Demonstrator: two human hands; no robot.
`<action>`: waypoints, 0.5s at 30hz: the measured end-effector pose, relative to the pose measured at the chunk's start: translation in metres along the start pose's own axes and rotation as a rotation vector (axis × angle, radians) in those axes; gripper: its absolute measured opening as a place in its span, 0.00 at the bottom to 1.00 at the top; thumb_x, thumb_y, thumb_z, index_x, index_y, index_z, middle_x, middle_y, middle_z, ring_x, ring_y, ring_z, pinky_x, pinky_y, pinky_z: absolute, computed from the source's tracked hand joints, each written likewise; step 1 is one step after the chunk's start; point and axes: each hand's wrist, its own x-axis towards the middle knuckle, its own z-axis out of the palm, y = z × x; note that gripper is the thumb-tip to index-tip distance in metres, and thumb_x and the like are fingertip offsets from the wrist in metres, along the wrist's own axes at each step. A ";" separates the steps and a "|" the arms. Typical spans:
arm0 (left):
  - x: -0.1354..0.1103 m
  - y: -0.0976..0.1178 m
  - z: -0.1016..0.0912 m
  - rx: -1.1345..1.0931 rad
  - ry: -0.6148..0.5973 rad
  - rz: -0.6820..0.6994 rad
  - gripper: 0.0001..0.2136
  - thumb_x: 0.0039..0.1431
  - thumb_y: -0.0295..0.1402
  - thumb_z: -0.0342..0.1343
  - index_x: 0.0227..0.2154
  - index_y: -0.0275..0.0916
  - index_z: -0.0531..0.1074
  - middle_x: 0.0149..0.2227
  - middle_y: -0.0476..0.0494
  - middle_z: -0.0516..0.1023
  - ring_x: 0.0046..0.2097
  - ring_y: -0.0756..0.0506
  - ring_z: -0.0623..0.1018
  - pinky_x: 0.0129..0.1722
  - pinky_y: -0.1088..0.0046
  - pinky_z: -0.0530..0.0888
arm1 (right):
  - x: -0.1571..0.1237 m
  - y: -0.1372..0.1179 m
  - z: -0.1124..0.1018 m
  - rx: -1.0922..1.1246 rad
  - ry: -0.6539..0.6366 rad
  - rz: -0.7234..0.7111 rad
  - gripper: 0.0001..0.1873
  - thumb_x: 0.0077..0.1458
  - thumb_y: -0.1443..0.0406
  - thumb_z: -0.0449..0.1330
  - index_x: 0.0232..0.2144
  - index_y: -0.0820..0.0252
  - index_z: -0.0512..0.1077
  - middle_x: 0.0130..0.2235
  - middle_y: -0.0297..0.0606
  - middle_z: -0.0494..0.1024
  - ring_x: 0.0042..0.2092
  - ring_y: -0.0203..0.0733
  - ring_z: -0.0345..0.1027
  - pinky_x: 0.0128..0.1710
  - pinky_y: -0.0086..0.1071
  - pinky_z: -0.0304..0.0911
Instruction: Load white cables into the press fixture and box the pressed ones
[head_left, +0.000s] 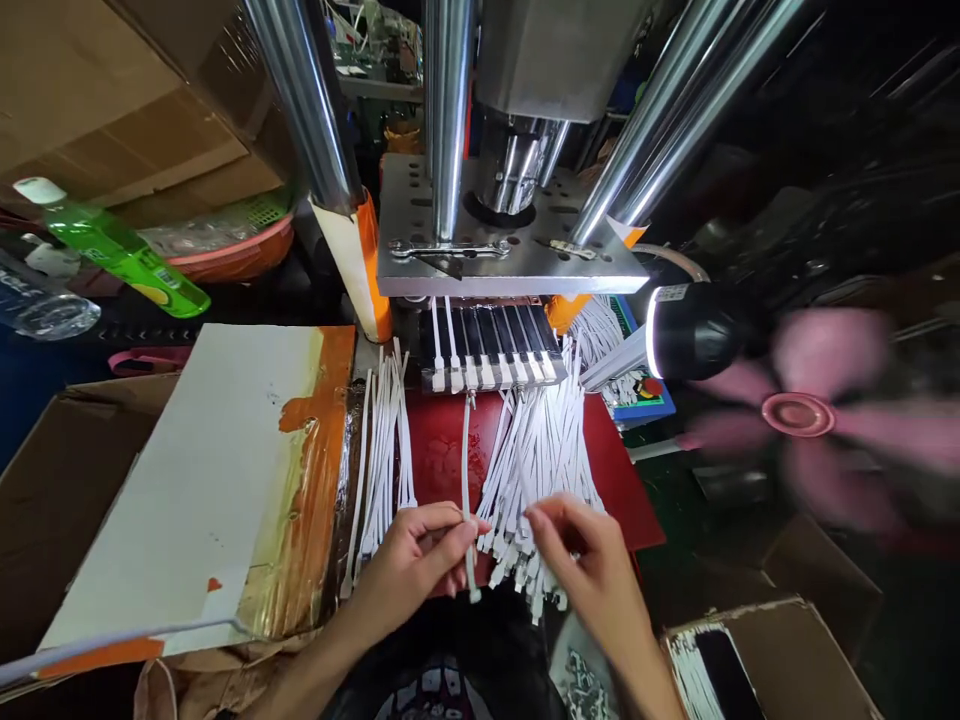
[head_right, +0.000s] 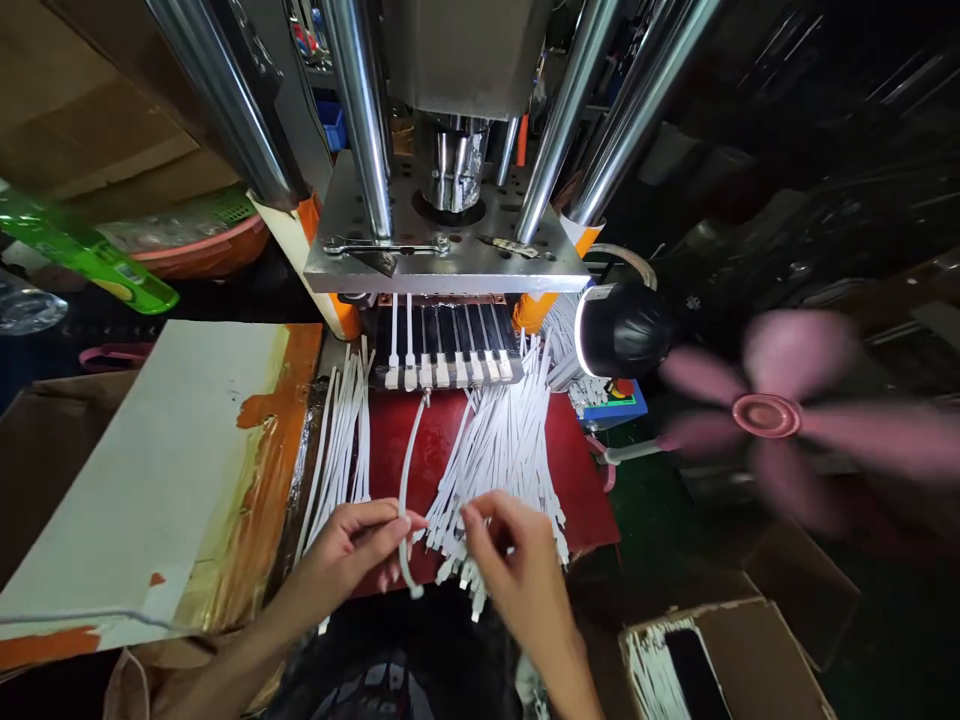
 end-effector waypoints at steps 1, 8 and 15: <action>0.002 -0.001 0.006 -0.059 0.020 -0.009 0.26 0.56 0.58 0.63 0.34 0.34 0.82 0.24 0.49 0.73 0.23 0.53 0.71 0.23 0.79 0.69 | -0.009 -0.005 0.002 0.064 -0.083 -0.024 0.18 0.68 0.58 0.55 0.28 0.58 0.72 0.24 0.32 0.72 0.26 0.36 0.63 0.27 0.28 0.55; -0.029 -0.003 0.017 0.240 -0.099 0.169 0.20 0.66 0.49 0.58 0.30 0.37 0.82 0.26 0.48 0.74 0.25 0.52 0.71 0.25 0.77 0.67 | -0.011 -0.016 -0.003 0.428 -0.533 0.043 0.14 0.55 0.54 0.71 0.36 0.57 0.79 0.31 0.32 0.75 0.30 0.35 0.65 0.30 0.26 0.59; -0.038 -0.010 -0.002 0.744 -0.009 0.319 0.11 0.68 0.39 0.55 0.37 0.42 0.81 0.33 0.45 0.81 0.34 0.46 0.80 0.34 0.75 0.75 | 0.011 -0.020 0.040 0.659 -0.180 0.063 0.19 0.63 0.50 0.64 0.33 0.60 0.80 0.28 0.33 0.73 0.28 0.34 0.62 0.28 0.27 0.57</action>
